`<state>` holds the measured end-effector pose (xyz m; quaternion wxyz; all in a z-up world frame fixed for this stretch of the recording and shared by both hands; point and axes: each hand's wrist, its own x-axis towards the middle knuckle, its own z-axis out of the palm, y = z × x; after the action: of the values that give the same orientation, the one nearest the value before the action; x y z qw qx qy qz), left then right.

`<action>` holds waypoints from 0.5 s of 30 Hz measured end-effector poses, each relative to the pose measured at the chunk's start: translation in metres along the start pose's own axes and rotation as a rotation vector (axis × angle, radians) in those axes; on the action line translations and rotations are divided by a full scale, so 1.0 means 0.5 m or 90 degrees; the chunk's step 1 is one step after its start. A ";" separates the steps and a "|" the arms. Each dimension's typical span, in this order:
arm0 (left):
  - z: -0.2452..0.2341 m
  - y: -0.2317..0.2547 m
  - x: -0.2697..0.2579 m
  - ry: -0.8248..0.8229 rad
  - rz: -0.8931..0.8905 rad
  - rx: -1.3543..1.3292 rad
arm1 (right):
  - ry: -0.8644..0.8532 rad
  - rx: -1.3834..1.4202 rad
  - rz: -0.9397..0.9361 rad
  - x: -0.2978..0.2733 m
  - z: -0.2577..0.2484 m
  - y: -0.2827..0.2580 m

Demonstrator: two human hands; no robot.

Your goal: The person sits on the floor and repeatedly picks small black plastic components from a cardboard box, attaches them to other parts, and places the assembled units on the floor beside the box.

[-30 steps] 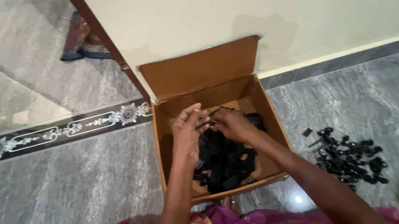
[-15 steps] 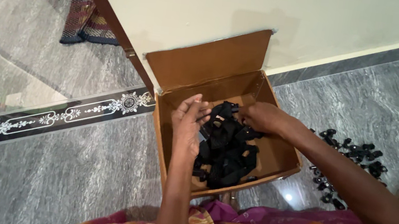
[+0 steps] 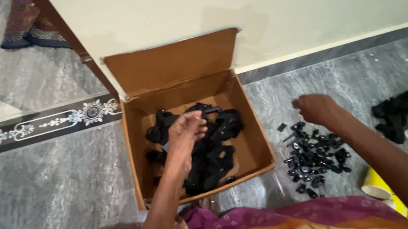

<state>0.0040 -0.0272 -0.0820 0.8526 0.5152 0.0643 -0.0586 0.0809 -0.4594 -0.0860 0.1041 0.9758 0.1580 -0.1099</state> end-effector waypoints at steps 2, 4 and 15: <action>0.027 -0.034 -0.001 0.002 -0.028 0.079 | -0.047 -0.018 0.031 -0.015 0.066 0.057; 0.060 -0.062 -0.022 -0.035 -0.005 0.160 | -0.126 -0.061 0.045 -0.038 0.139 0.090; 0.205 0.003 -0.149 -0.251 0.344 0.754 | -0.161 0.053 -0.111 -0.031 0.290 0.086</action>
<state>-0.0641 -0.1148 -0.0210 0.4073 0.8729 -0.2660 0.0384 0.0545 -0.5381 -0.2133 0.0729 0.9401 0.2230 -0.2471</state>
